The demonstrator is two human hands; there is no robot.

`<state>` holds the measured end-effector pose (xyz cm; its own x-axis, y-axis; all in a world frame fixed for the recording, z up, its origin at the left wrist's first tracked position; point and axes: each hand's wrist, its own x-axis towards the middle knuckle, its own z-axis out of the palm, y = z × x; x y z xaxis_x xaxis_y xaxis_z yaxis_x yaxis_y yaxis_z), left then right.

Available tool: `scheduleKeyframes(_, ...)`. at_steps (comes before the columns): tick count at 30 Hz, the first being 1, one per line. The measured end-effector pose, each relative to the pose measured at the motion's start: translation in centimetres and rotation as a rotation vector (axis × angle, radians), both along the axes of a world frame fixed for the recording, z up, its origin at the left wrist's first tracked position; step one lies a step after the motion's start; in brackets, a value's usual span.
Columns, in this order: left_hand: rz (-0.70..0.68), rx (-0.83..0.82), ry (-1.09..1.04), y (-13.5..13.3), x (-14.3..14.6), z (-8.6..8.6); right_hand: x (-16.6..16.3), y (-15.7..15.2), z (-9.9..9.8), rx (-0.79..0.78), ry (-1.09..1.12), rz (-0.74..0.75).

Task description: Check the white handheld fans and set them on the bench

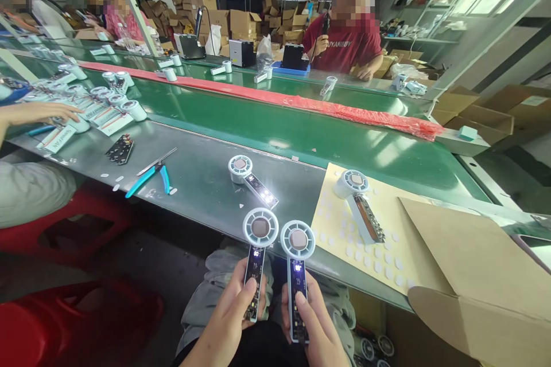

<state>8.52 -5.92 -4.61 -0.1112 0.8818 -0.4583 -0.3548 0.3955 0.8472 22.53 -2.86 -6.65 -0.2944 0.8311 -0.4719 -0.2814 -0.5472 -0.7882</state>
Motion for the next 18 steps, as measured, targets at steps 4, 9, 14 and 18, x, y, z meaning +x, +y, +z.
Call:
scheduleKeyframes(4,0.005,-0.022,0.002,0.0,0.1,0.1,-0.1,0.0,0.5,-0.037,-0.024,-0.04)
scheduleKeyframes(9,0.104,-0.022,0.051,0.1,0.5,0.6,0.0,-0.1,0.1,-0.021,0.0,-0.066)
scheduleKeyframes(14,0.014,-0.035,-0.019,0.4,0.5,-0.3,0.3,-0.4,-0.8,-0.035,0.059,-0.064)
scheduleKeyframes(18,0.02,0.009,-0.233,0.1,-0.4,-1.6,0.9,-0.8,0.1,-0.082,0.141,-0.061)
